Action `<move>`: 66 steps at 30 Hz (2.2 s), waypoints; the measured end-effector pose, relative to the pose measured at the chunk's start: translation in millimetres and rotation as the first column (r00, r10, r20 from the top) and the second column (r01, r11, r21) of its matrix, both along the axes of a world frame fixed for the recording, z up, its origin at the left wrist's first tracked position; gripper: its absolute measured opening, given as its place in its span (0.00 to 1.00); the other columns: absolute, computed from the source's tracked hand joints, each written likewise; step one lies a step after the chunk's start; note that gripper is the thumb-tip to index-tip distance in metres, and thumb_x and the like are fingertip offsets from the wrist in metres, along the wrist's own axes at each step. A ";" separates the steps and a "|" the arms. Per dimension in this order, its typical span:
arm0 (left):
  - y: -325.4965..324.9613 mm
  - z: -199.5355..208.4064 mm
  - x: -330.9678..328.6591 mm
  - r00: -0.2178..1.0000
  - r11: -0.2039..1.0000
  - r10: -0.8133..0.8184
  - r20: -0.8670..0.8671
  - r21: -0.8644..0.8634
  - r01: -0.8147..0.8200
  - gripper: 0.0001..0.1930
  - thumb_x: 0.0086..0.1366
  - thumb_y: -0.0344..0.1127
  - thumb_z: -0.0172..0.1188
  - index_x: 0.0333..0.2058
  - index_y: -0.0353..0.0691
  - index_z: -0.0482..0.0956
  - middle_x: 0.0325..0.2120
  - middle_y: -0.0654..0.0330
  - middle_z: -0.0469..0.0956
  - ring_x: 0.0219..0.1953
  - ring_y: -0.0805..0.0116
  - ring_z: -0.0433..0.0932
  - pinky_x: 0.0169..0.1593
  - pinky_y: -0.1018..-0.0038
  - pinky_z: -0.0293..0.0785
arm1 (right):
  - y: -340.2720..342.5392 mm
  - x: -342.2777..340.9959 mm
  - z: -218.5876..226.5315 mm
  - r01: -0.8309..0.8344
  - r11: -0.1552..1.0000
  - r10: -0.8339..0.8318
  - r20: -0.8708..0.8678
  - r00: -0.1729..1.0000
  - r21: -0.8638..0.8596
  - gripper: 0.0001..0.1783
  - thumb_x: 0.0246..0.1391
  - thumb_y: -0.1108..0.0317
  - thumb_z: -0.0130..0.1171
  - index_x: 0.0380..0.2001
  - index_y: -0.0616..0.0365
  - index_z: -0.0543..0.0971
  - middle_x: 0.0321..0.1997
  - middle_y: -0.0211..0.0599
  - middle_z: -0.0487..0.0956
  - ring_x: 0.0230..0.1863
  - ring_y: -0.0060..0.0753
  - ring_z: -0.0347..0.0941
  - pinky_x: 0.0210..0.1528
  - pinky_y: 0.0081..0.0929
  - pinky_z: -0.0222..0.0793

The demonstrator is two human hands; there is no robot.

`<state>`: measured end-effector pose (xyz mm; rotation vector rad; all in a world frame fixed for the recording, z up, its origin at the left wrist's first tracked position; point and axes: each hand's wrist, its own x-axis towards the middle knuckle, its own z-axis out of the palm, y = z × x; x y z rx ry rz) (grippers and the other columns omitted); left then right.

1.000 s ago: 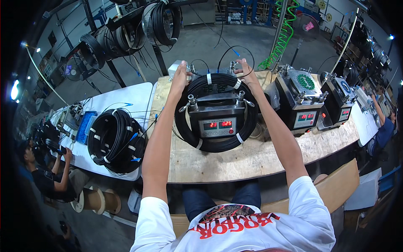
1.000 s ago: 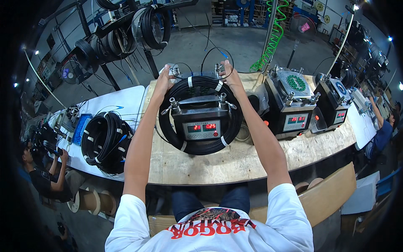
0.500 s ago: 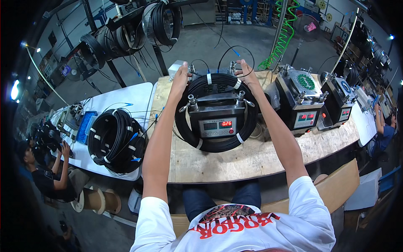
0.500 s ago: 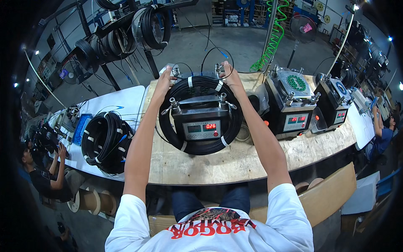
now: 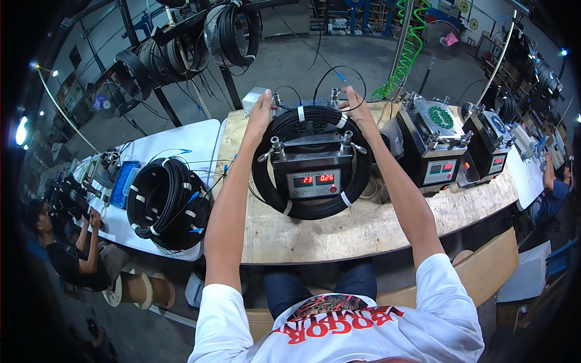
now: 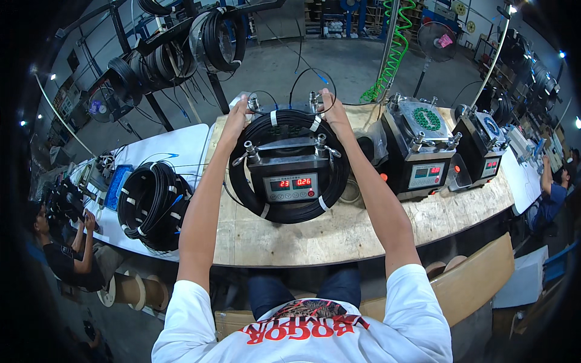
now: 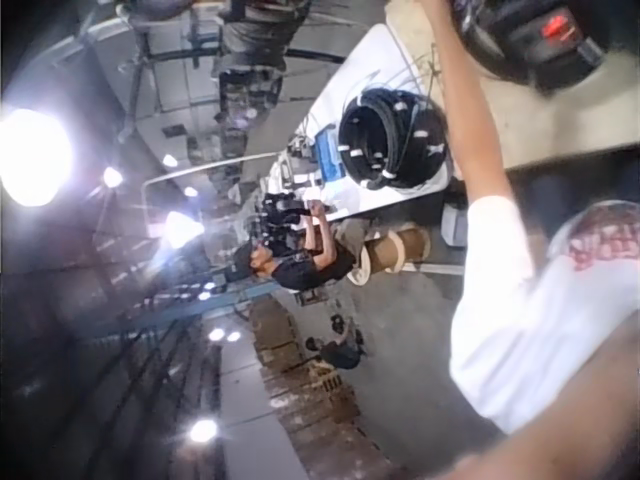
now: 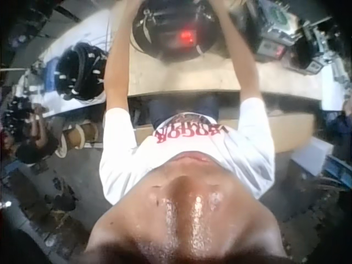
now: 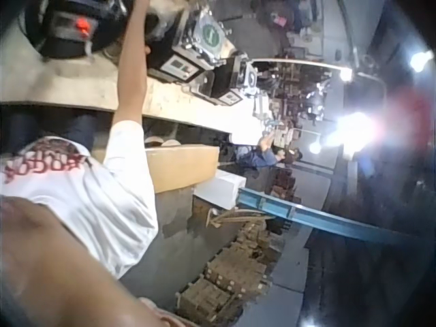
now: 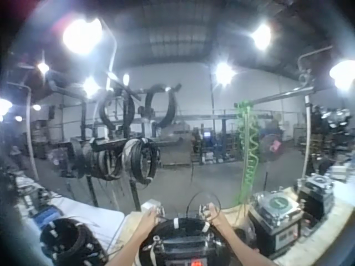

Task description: The person opens a machine, sprays and wipes the interior, and pours liquid onto the surface before securing a metal plate inside. They then attach fiber optic connectors from a cable coil to the machine, tighten the assembly with knobs, and hang the finished coil on a rack.

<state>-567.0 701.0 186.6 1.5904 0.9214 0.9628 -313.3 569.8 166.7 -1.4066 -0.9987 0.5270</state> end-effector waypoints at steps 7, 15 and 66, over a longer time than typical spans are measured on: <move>1.8 -3.2 1.5 0.999 0.994 -0.004 -0.033 0.110 0.008 0.32 0.73 0.62 0.43 0.48 0.33 0.75 0.34 0.59 0.75 0.39 0.69 0.70 0.44 0.74 0.66 | -3.6 -2.0 4.1 -0.048 0.998 0.049 -0.015 0.999 0.032 0.37 0.67 0.36 0.39 0.57 0.59 0.73 0.33 0.38 0.77 0.31 0.25 0.71 0.35 0.24 0.67; 9.8 -11.6 3.1 0.998 0.991 -0.043 0.052 0.128 0.036 0.30 0.74 0.56 0.47 0.61 0.36 0.70 0.36 0.61 0.76 0.41 0.67 0.71 0.50 0.73 0.66 | -3.2 -8.8 7.0 -0.040 0.998 0.042 -0.057 0.997 0.043 0.35 0.67 0.38 0.40 0.56 0.59 0.74 0.36 0.40 0.78 0.31 0.26 0.72 0.36 0.24 0.69; 7.6 -7.7 5.9 0.998 0.993 -0.062 0.004 0.099 0.061 0.27 0.74 0.54 0.47 0.52 0.33 0.76 0.40 0.58 0.79 0.46 0.68 0.73 0.56 0.74 0.65 | 3.6 4.7 -0.4 -0.111 0.992 0.111 0.014 0.994 0.058 0.33 0.66 0.40 0.45 0.49 0.63 0.77 0.36 0.39 0.83 0.36 0.25 0.74 0.39 0.27 0.69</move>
